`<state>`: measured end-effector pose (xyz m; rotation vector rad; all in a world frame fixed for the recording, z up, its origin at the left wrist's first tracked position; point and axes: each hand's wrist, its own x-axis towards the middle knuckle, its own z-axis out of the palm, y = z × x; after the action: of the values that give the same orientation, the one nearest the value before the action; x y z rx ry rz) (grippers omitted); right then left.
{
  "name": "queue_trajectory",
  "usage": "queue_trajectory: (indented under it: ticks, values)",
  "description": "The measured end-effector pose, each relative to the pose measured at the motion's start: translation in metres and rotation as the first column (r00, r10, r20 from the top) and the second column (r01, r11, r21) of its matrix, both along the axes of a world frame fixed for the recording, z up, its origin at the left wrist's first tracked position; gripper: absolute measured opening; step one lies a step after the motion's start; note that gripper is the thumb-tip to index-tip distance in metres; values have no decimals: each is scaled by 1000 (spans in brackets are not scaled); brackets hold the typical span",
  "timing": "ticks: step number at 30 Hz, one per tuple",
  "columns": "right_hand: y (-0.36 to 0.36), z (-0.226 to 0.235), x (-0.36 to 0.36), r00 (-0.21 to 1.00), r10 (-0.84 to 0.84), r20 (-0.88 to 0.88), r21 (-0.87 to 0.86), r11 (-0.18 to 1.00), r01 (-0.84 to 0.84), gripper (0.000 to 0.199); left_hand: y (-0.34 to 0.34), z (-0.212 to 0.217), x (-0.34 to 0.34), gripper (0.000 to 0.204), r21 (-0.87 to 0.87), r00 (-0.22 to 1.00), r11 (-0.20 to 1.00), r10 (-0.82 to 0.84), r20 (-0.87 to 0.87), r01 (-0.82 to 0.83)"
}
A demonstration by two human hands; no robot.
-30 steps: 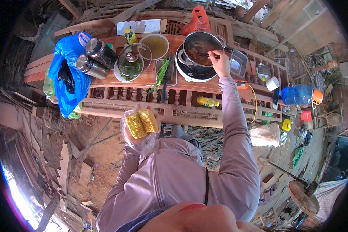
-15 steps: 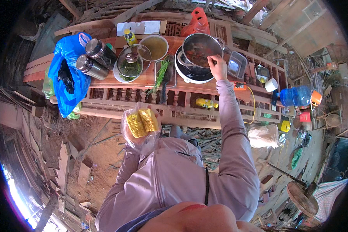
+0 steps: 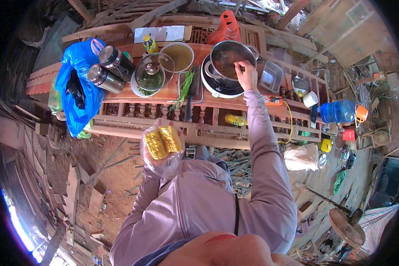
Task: The person retrieves green onions and a packaged yellow block from a scooter storage compartment, then walks to a cooking station. They place the green onions on a table, open the package, and add the yellow block to a pot on a portable stove. The person stirs the pot and adds seasoning from a shaker.
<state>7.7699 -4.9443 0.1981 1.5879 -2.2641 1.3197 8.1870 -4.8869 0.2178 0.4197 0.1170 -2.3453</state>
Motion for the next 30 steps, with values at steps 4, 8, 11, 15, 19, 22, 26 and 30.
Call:
queue_trajectory:
  ticks: [4,8,11,15,19,22,26,30]
  values:
    - [-8,-5,12,996,81,-35,-42,996,-82,12,-7,6,-1,54,2,987,995,-102,-123,103]
    - [-9,-10,9,999,44,-20,-40,998,-45,13,-8,38,-13,51,56,994,994,-97,56,94]
    - [-9,-8,10,999,41,-22,-4,999,-41,13,-2,30,-8,53,61,999,998,-28,25,26]
    - [-12,-7,-7,999,19,35,-29,999,-18,16,-6,20,-4,56,205,992,975,-64,-112,86]
    - [-11,-5,-26,999,-4,-44,143,990,11,18,-2,13,1,54,58,994,995,-76,-80,81]
    - [-16,-2,-51,992,-121,25,-19,992,121,20,-6,18,-3,54,53,997,999,8,72,-12]
    - [-20,-7,-55,988,-114,-108,267,954,139,21,-2,14,5,57,-14,997,1000,-25,-77,24]
    - [-12,-12,-55,995,-26,-92,211,976,45,20,-1,9,7,56,-97,1000,995,-22,-15,20]
